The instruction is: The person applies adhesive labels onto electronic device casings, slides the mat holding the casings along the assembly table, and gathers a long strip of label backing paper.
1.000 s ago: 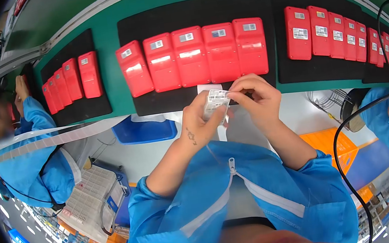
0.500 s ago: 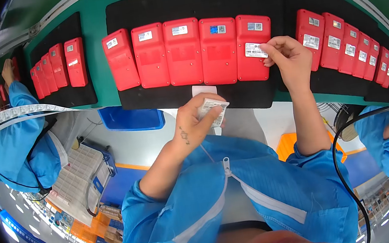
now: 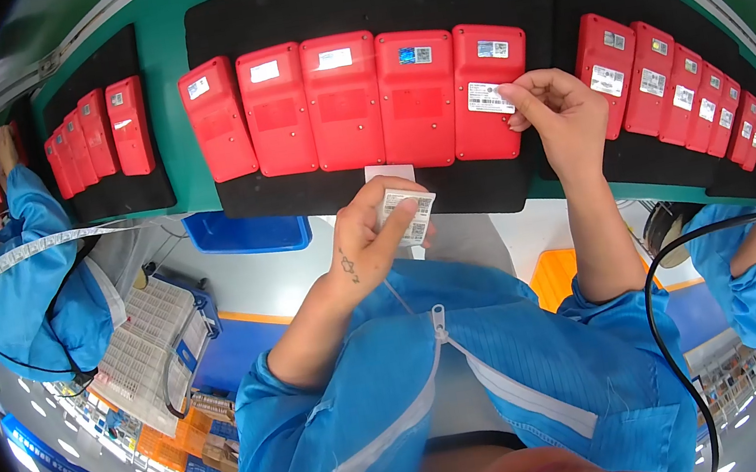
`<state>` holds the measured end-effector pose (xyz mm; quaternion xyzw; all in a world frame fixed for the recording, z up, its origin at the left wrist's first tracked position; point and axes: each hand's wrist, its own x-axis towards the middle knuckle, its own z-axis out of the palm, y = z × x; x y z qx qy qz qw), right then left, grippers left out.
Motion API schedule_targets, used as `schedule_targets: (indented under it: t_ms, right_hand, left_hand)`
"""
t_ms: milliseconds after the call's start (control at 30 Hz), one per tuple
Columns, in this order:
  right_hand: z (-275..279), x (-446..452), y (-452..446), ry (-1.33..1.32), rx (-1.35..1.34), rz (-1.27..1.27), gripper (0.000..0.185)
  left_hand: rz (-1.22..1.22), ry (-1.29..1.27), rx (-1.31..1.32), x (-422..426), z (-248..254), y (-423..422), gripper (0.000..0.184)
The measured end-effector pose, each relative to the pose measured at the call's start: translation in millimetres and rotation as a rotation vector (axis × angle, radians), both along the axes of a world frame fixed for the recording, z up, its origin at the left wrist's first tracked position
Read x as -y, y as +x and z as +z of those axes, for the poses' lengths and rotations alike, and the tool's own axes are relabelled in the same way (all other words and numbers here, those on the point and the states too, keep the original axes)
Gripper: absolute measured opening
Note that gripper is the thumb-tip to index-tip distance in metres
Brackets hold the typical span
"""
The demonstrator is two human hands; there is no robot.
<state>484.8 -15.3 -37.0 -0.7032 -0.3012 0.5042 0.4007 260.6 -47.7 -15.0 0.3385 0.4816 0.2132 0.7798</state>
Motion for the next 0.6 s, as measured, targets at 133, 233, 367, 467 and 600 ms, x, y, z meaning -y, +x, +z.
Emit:
schedule_targets:
  t_ms: [133, 233, 367, 467, 600]
  right_hand:
    - [1.3, -0.5, -0.4, -0.010, 0.024, 0.009, 0.014]
    - [4.0, -1.2, -3.7, -0.014, 0.061, 0.011, 0.014]
    - [8.0, -2.9, -9.4, 0.028, 0.400, 0.164, 0.016]
    - [30.3, -13.4, -11.5, -0.153, 1.043, 0.364, 0.019]
    - [17.1, 19.8, -41.9, 0.168, 0.082, 0.359, 0.022]
  left_hand:
    - [0.004, -0.004, -0.011, 0.1, -0.7, 0.7, 0.014]
    - [0.010, 0.010, -0.029, 1.0, -1.6, 0.5, 0.013]
    - [0.031, -0.039, -0.098, -1.6, 2.9, -0.2, 0.015]
    - [0.046, -0.077, -0.137, -2.2, 5.8, -3.8, 0.018]
    - [0.140, 0.050, -0.096, 0.0, 1.2, -10.0, 0.021]
